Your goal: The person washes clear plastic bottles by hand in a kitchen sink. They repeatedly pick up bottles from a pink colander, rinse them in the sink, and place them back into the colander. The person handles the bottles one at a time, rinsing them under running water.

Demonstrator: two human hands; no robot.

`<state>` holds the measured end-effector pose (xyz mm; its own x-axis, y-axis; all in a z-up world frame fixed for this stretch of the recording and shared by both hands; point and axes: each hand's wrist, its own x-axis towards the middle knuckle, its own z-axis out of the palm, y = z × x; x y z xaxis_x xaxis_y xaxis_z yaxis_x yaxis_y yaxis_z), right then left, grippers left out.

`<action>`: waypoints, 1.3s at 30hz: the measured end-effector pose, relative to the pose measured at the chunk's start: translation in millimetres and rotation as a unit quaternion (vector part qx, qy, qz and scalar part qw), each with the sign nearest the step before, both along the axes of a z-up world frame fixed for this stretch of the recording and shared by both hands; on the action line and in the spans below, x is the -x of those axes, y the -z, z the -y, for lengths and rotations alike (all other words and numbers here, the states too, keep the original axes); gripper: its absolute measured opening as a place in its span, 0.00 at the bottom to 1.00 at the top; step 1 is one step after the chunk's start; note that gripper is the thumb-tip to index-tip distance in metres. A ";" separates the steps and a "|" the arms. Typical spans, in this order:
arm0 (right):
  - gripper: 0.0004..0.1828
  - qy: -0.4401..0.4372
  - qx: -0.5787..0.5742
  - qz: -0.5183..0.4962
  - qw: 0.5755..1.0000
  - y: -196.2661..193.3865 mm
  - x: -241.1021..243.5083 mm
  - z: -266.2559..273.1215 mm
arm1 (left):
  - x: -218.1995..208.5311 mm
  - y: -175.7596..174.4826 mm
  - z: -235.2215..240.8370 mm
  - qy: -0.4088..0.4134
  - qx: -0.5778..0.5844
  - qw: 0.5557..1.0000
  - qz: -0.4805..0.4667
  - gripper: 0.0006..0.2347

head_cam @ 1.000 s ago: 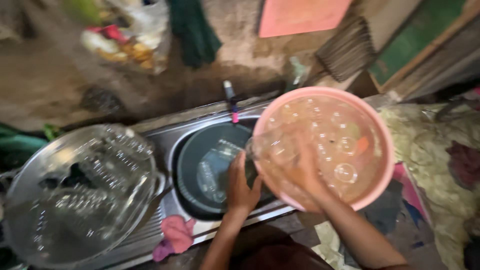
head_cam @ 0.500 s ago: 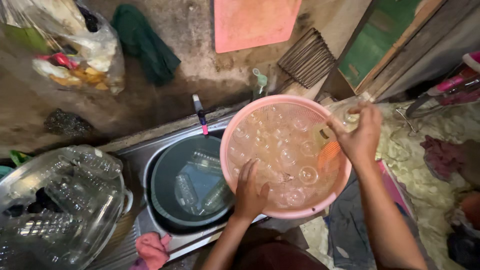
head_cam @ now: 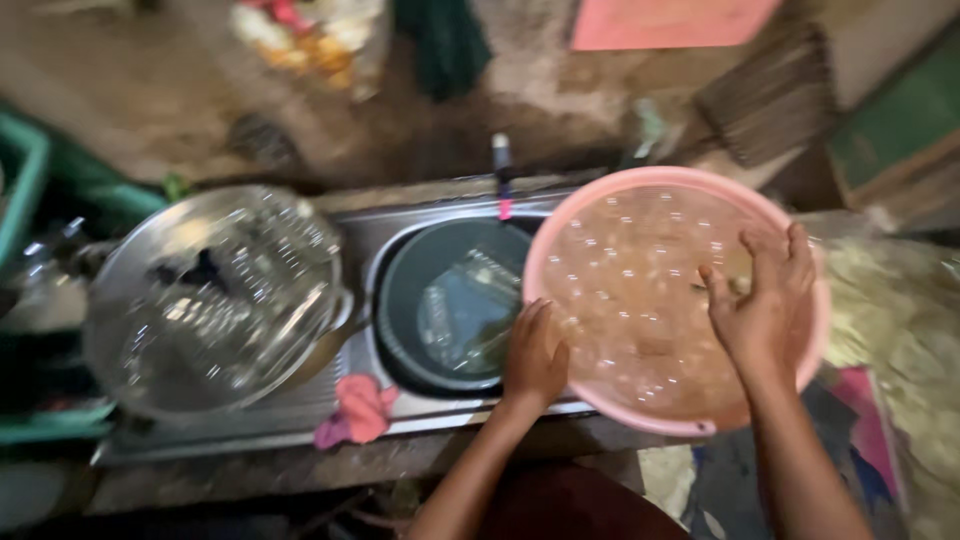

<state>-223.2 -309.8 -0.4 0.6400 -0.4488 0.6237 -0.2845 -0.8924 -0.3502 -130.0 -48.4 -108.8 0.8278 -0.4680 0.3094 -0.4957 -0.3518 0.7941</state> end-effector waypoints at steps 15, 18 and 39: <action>0.24 -0.187 -0.290 -0.150 0.927 230.5 -149.2 -244.4 | -87.3 140.9 -129.2 -0.137 -0.040 0.979 -0.148 0.15; 0.26 -0.069 -0.357 -0.232 0.902 297.4 -167.0 -243.4 | -105.4 189.5 -129.2 -0.132 -0.069 0.986 -0.075 0.21; 0.27 -0.059 -0.624 -0.264 0.733 408.8 -222.6 -244.0 | -159.0 264.4 -71.6 -0.328 -0.127 0.841 -0.411 0.19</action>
<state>-0.6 -65.8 -409.2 0.7248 -0.3813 -0.5738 -0.6208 -0.0002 -0.7840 29.0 23.2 -373.2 0.8190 0.2081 -0.5347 0.5509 -0.5458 0.6314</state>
